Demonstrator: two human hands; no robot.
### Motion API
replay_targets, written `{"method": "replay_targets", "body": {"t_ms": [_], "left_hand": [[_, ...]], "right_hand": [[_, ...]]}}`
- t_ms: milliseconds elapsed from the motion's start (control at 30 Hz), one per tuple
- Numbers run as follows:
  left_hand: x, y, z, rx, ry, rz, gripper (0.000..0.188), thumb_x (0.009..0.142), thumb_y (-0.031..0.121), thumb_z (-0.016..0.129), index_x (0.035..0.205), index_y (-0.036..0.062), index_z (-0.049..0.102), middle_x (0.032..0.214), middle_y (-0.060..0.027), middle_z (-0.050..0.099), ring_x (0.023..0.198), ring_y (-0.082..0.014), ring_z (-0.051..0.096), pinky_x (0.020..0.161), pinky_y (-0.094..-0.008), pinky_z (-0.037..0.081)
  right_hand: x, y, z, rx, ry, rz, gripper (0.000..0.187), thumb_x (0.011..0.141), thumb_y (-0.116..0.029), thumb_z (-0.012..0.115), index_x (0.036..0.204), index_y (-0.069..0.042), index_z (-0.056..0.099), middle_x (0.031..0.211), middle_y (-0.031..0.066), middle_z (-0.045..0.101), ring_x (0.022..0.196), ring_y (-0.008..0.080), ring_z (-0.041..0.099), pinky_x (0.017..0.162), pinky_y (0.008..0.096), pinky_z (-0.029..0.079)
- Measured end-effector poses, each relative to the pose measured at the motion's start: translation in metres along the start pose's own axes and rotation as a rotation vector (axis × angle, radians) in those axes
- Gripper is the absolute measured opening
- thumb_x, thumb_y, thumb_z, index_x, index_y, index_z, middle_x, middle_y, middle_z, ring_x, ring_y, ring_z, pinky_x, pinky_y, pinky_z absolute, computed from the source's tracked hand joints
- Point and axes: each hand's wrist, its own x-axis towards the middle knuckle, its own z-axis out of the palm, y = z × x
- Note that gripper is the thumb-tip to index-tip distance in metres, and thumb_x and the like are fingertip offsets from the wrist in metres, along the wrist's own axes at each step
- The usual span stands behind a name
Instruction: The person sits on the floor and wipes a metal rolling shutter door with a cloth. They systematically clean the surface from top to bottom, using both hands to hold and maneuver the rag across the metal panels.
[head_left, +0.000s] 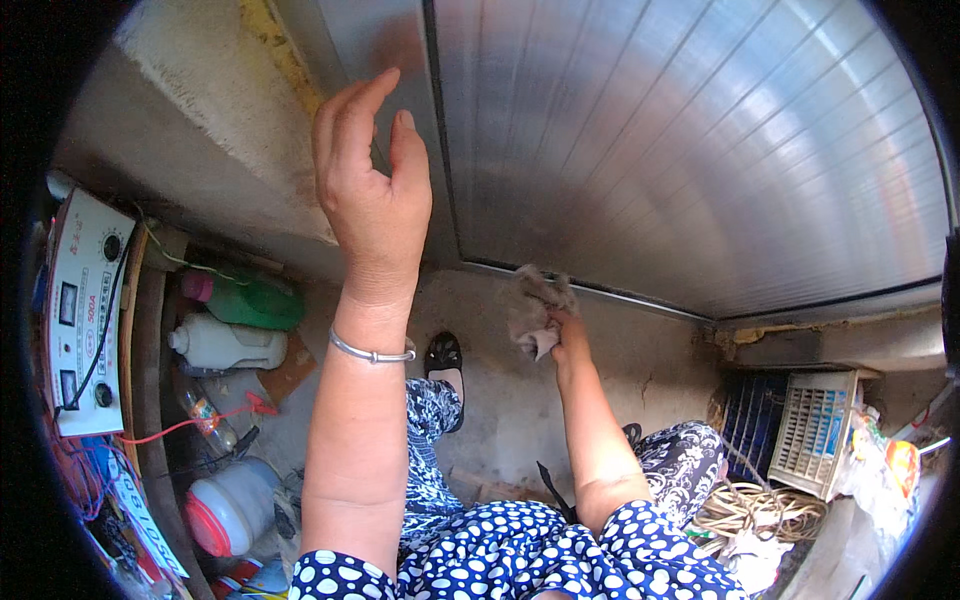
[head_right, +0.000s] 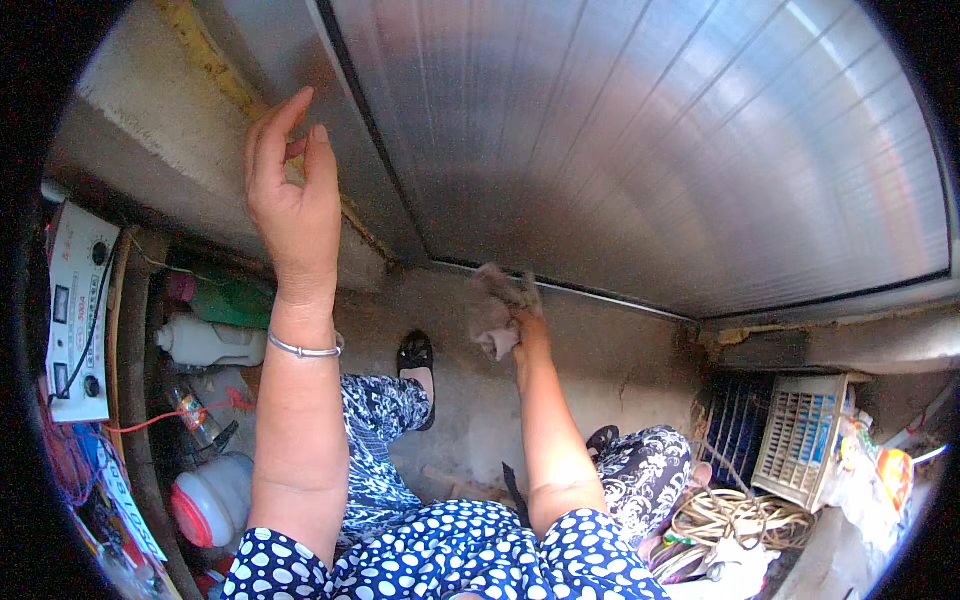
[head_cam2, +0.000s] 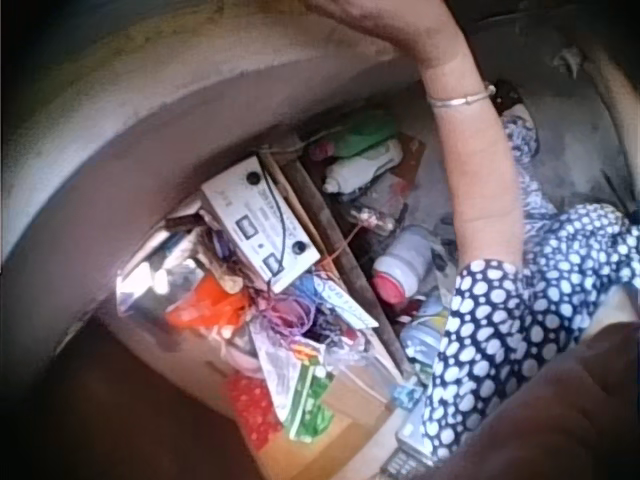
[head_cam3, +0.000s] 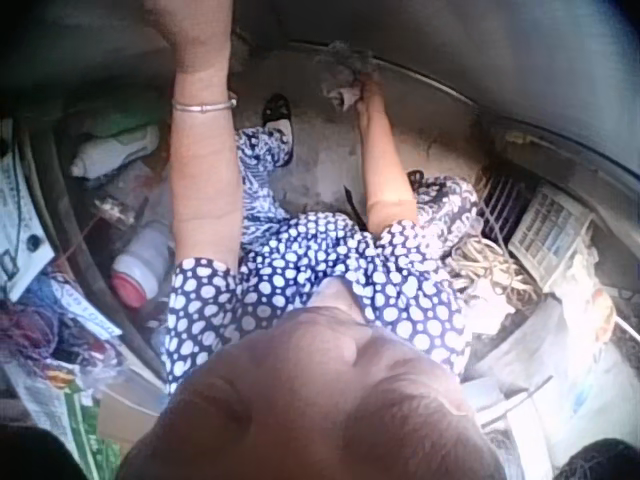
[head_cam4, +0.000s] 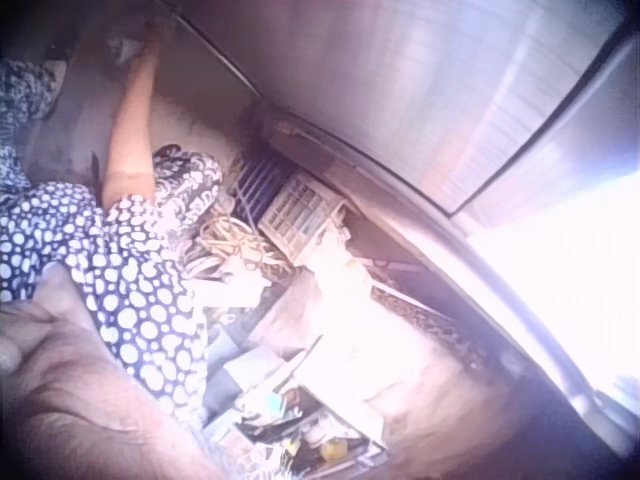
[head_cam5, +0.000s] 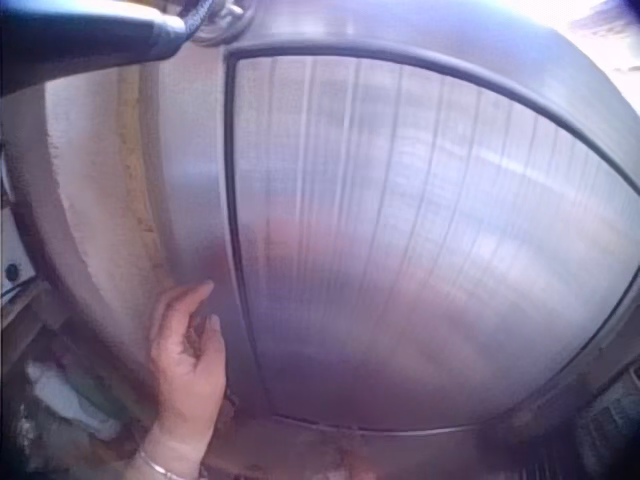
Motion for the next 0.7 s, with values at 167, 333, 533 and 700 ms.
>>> {"method": "replay_targets", "body": {"t_ms": [167, 333, 533, 700], "left_hand": [[-0.005, 0.002, -0.001, 0.045, -0.029, 0.076, 0.029, 0.084, 0.0, 0.06, 0.113, 0.005, 0.062, 0.111, -0.0116, 0.059, 0.103, -0.0279, 0.058, 0.086, -0.0363, 0.048], [-0.006, 0.006, -0.004, 0.0, -0.049, 0.032, 0.031, 0.084, -0.001, 0.059, 0.114, 0.0049, 0.061, 0.112, -0.0123, 0.059, 0.101, -0.0285, 0.058, 0.083, -0.0365, 0.048], [-0.01, 0.013, -0.001, 0.069, -0.123, 0.085, 0.032, 0.084, -0.002, 0.058, 0.116, 0.0034, 0.061, 0.112, -0.015, 0.059, 0.1, -0.0301, 0.057, 0.081, -0.0368, 0.046], [-0.013, 0.02, 0.001, 0.143, -0.175, 0.153, 0.031, 0.086, -0.001, 0.057, 0.117, 0.0019, 0.061, 0.114, -0.014, 0.059, 0.103, -0.0274, 0.057, 0.084, -0.0352, 0.045]], "right_hand": [[-0.031, -0.037, 0.073, 0.48, 0.184, 0.068, 0.032, 0.095, -0.017, 0.051, 0.123, -0.003, 0.053, 0.12, 0.0142, 0.06, 0.111, 0.0313, 0.058, 0.098, 0.0462, 0.048], [0.003, -0.055, 0.169, 0.487, 0.112, 0.128, 0.032, 0.098, -0.017, 0.045, 0.125, -0.001, 0.05, 0.123, 0.0168, 0.057, 0.113, 0.0288, 0.057, 0.096, 0.0425, 0.048], [0.046, -0.002, 0.176, 0.402, 0.106, 0.271, 0.033, 0.099, -0.017, 0.042, 0.124, 0.003, 0.049, 0.123, 0.0176, 0.056, 0.111, 0.0284, 0.056, 0.093, 0.0401, 0.049], [0.085, 0.054, 0.15, 0.246, 0.153, 0.322, 0.032, 0.099, -0.017, 0.043, 0.122, 0.004, 0.051, 0.118, 0.0159, 0.059, 0.107, 0.025, 0.059, 0.09, 0.038, 0.051]]}}
